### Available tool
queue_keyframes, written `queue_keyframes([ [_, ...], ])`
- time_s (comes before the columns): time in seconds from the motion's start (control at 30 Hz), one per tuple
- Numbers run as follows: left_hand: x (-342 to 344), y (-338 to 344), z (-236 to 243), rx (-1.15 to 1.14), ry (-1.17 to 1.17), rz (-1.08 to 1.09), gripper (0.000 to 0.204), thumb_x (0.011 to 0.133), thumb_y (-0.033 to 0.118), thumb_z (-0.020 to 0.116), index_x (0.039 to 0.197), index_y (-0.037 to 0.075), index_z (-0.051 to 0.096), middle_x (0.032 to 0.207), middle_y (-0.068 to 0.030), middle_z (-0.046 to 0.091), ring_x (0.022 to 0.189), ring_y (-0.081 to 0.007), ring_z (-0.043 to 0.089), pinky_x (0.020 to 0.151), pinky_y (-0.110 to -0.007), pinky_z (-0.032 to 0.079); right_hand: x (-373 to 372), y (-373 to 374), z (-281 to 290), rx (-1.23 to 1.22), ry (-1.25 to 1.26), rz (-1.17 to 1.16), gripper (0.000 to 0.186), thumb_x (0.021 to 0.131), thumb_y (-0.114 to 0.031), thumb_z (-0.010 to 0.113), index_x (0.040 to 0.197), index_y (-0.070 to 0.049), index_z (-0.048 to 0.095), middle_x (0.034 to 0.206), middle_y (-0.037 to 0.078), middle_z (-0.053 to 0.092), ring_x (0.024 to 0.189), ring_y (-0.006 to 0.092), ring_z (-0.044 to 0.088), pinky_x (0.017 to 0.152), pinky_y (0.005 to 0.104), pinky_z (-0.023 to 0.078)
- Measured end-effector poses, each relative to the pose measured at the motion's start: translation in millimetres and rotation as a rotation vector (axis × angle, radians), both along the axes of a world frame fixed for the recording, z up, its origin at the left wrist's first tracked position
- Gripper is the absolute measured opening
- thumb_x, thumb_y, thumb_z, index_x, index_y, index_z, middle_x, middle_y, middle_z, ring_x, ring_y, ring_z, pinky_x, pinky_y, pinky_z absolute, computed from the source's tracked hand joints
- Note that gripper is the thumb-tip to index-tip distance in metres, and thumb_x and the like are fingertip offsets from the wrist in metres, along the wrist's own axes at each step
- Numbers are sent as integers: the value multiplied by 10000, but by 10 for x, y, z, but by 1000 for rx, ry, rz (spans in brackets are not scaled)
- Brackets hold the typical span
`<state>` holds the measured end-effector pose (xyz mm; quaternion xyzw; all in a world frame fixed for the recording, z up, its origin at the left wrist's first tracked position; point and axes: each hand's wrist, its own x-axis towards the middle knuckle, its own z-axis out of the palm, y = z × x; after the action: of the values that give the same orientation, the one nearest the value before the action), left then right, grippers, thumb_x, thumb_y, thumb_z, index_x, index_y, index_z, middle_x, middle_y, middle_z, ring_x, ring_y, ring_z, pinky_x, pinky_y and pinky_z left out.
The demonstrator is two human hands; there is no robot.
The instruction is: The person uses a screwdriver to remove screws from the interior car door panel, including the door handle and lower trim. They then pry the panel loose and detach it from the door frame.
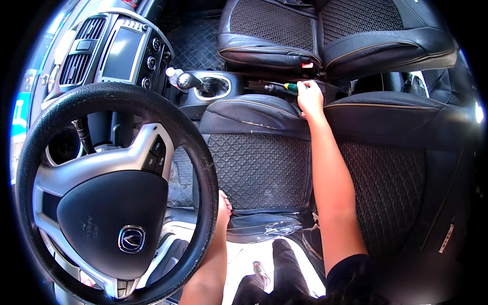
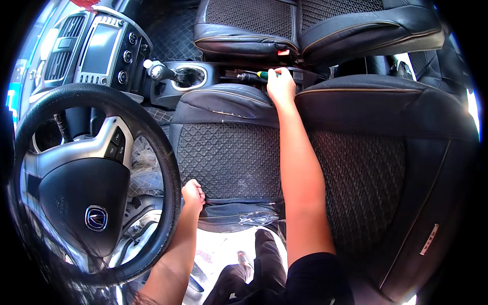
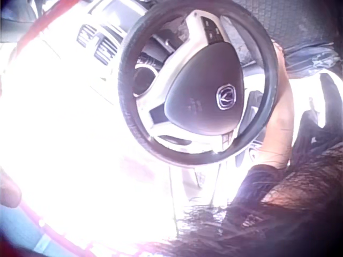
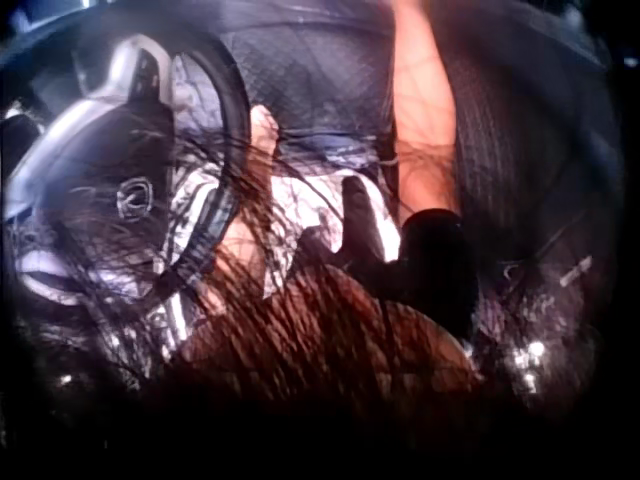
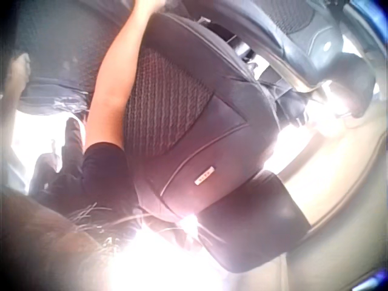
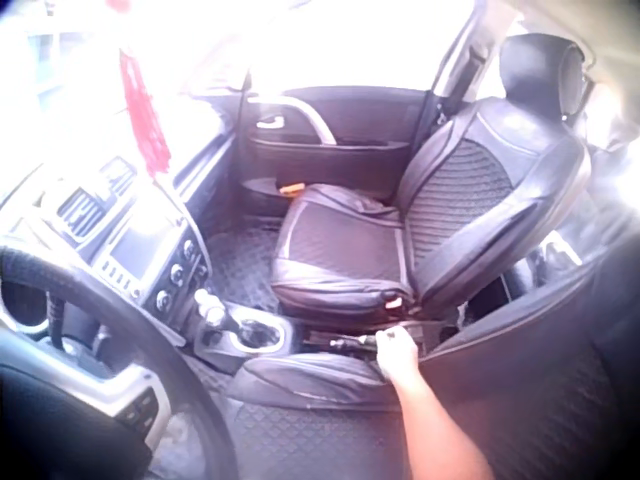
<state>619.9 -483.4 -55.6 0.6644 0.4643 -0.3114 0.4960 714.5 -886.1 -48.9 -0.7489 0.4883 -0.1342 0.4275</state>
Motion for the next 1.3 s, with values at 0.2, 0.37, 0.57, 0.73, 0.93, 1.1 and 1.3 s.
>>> queue_keyframes([
  [0.2,-76,48,-123,-9,4,31,217,746,215,513,562,154,415,450,-38,395,358,-190,399,356,-344,269,101,-84,163,-217,232,133,334,900,-387,611,1080,-108,645,1001,221,712,981,417,676,872,469,522],
  [0.37,-80,50,-72,-19,18,106,212,758,211,504,569,145,435,454,-51,411,352,-196,400,349,-350,271,126,-141,250,-231,169,114,346,897,-395,592,1068,-100,648,1005,232,709,980,419,675,870,486,518],
  [0.57,-100,38,-3,-36,-38,113,216,770,209,496,572,134,454,459,-67,428,343,-202,398,340,-357,269,1,-55,368,-262,52,48,381,915,-384,597,1054,-32,643,1015,237,706,1016,414,671,914,465,502],
  [0.73,-150,195,33,-21,-116,137,222,781,206,490,576,126,470,462,-80,443,335,-208,397,333,-363,268,-274,481,658,167,-433,-260,269,981,-259,629,1055,-3,591,721,66,580,447,150,569,358,290,461],
  [0.93,-132,19,80,-75,-258,49,232,793,204,482,579,115,489,467,-96,460,327,-214,395,324,-371,266,-1209,1565,815,502,-786,-546,305,1061,-292,475,1001,-2,547,778,100,621,594,124,530,538,269,454],
  [1.1,-46,117,-25,-142,-287,-378,233,755,168,473,548,60,476,476,-135,468,319,-242,393,319,-384,279,-2225,2764,895,683,-959,-530,344,1071,-319,462,1044,16,539,839,124,628,678,164,564,643,300,497],
  [1.3,-1259,769,603,-219,-1148,-261,272,883,139,582,659,-14,589,577,-76,612,528,-150,576,514,-312,448,-4185,3834,1022,870,-780,-432,303,1056,-327,506,1054,-25,538,806,88,590,688,167,540,647,307,433],
])
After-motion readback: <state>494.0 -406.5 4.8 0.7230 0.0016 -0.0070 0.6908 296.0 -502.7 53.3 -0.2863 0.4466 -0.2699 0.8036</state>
